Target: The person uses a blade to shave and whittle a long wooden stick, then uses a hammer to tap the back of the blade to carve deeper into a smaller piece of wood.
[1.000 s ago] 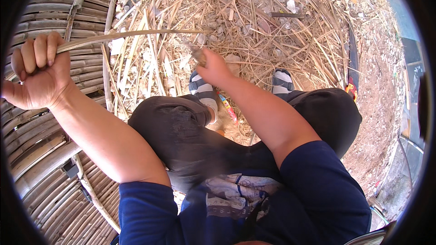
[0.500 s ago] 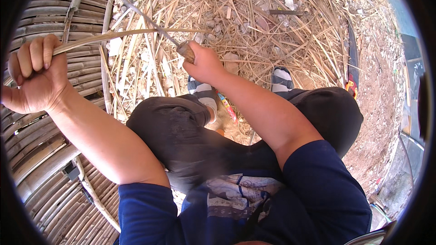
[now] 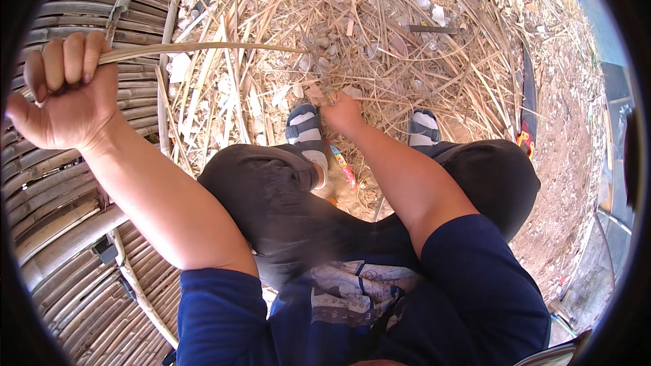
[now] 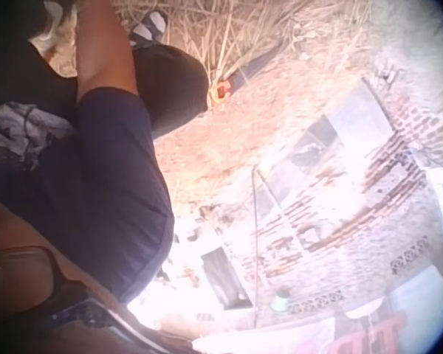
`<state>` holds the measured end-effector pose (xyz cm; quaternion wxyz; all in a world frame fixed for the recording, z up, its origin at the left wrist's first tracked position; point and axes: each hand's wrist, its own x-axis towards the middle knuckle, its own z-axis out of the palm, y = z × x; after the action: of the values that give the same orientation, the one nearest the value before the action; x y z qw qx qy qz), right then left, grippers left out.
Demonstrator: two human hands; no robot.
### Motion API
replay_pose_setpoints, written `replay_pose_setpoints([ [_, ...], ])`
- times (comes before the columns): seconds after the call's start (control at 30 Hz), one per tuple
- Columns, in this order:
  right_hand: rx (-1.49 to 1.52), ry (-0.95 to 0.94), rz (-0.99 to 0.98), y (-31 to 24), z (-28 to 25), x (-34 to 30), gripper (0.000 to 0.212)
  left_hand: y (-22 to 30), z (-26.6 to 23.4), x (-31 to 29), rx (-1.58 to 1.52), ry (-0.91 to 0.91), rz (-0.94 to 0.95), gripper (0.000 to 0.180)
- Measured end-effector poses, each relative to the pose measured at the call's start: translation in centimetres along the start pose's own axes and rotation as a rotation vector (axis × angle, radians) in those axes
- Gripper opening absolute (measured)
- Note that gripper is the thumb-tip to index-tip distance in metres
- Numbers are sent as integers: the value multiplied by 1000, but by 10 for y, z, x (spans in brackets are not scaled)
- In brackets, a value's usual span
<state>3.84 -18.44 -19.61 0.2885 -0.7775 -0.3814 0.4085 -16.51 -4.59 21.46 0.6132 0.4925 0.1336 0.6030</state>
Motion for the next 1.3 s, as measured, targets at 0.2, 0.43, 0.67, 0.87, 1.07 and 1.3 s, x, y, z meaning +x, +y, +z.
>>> replay_pose_setpoints([
  [0.2,292,-80,-200,-76,-38,-10,41,-14,15,-2,220,104,229,62],
  [0.43,431,-10,-323,-190,-184,-65,36,-27,44,-9,219,191,249,76],
  [0.67,108,110,-436,-130,-334,-113,47,-11,38,-66,120,361,299,76],
  [0.87,78,350,-201,-30,-378,-119,52,40,49,-108,84,541,563,51],
  [1.07,118,352,-93,0,-408,-139,31,148,66,-158,97,410,691,26],
  [1.3,209,406,-120,3,-408,-142,12,193,74,-241,254,218,698,32],
])
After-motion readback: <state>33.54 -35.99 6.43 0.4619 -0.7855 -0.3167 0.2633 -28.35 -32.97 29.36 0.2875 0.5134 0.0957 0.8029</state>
